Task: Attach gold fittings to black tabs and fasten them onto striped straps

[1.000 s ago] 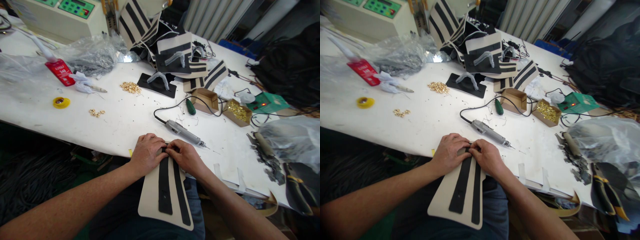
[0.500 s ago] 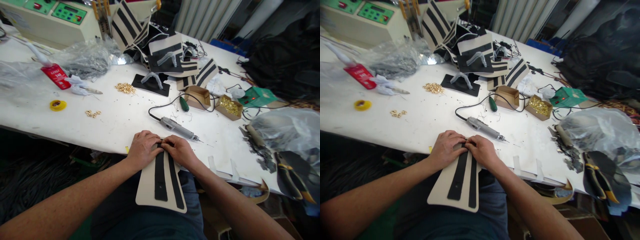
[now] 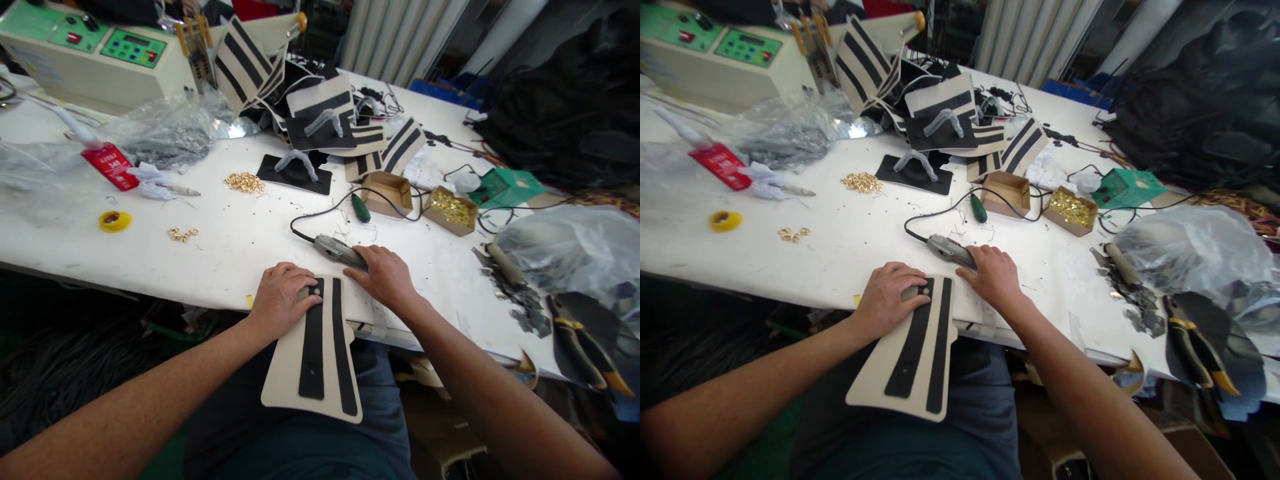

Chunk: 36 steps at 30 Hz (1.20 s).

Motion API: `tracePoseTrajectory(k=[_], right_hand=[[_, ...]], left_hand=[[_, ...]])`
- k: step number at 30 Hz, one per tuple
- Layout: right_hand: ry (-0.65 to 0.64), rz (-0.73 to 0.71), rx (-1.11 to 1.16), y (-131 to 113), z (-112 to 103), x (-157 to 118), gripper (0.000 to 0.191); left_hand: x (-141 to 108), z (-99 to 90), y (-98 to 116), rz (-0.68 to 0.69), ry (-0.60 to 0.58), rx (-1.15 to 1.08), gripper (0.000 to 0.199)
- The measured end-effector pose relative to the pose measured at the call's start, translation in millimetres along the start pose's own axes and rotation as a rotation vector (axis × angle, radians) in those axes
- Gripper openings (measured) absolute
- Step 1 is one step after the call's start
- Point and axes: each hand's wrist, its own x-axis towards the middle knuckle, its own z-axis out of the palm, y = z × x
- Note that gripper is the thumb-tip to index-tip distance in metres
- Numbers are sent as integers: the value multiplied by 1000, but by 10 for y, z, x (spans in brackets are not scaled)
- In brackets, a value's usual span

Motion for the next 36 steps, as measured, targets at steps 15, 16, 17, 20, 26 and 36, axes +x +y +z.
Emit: tracePoseTrajectory(k=[15, 16, 17, 20, 26, 36], right_hand=[[270, 197, 1813, -808, -525, -113, 28], [327, 197, 1833, -916, -485, -91, 25], [372, 188, 1828, -1002, -437, -70, 26], [445, 118, 1707, -1119, -286, -25, 36], [426, 74, 1402, -1060, -112, -31, 41], [399, 59, 1353, -1056, -7, -29, 33]], left_hand=[[-2, 22, -24, -8, 14, -15, 23], [-4, 25, -25, -8, 20, -13, 24], [-6, 27, -27, -9, 25, -11, 24], [-6, 28, -35, -13, 27, -10, 25], [1, 3, -34, -29, -7, -16, 23], [5, 14, -58, -30, -28, -29, 23]])
